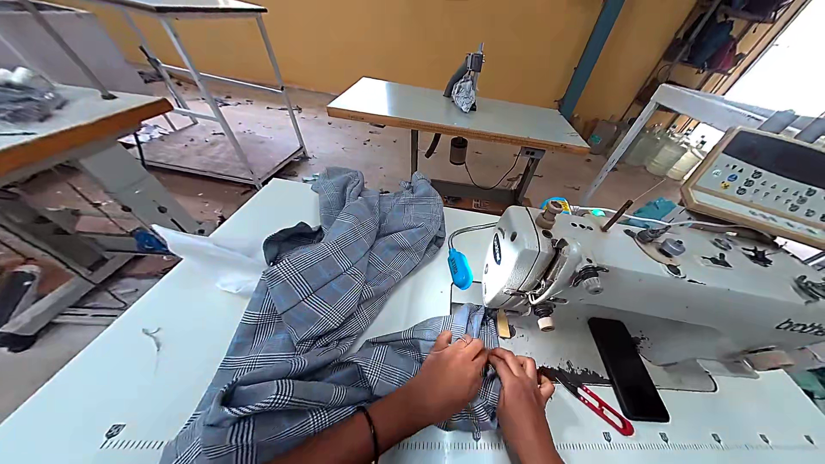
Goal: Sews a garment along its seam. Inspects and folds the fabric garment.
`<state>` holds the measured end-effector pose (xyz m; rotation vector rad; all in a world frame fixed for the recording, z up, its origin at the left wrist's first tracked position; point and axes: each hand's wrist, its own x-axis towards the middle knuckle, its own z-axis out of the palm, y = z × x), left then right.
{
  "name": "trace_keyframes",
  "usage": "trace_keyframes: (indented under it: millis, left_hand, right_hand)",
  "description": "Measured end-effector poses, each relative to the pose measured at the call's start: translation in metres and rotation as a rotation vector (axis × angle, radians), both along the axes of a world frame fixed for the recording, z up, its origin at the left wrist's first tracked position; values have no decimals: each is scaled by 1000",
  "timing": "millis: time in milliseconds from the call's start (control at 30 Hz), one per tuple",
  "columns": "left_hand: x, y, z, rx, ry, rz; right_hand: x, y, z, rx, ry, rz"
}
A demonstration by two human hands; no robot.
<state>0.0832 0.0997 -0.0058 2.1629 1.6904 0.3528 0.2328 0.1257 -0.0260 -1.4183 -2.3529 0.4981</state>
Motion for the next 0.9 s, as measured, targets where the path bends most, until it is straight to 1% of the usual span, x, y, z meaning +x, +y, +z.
trace_keyframes:
  millis: [133,167,233,367,433,533,600,700,800,900]
  left_hand:
    - [-4,-6,-32,358,70,14]
    - [-7,-6,-38,420,76,9]
    - [-12,-5,-43,456,65,-6]
    - [-20,3,-45,439,35,-24]
    - [-22,6,-45,402,0,-26]
    - [-24,9,-46,411,-15,-30]
    - [-24,9,-46,402,-15,-32]
    - [-23,8,-46,374,-4,-26]
    - [-22,10,-45,377,9,-27]
    - [-21,10,-44,373,23,-27]
  right_hand:
    - [0,-5,-12,143,49,-11]
    - [0,-5,-13,156,53,-9]
    - [0,-3,-15,179,55,-5]
    - [-2,3,-17,174,45,-6]
    - [-3,6,-21,164,80,-6]
    - [3,12,-36,178,272,-12]
    - [10,14,-39,125,423,-22]
    - [15,15,-40,51,522,-22]
    - [11,15,-38,83,477,-20]
    - [4,13,-38,171,308,-31]
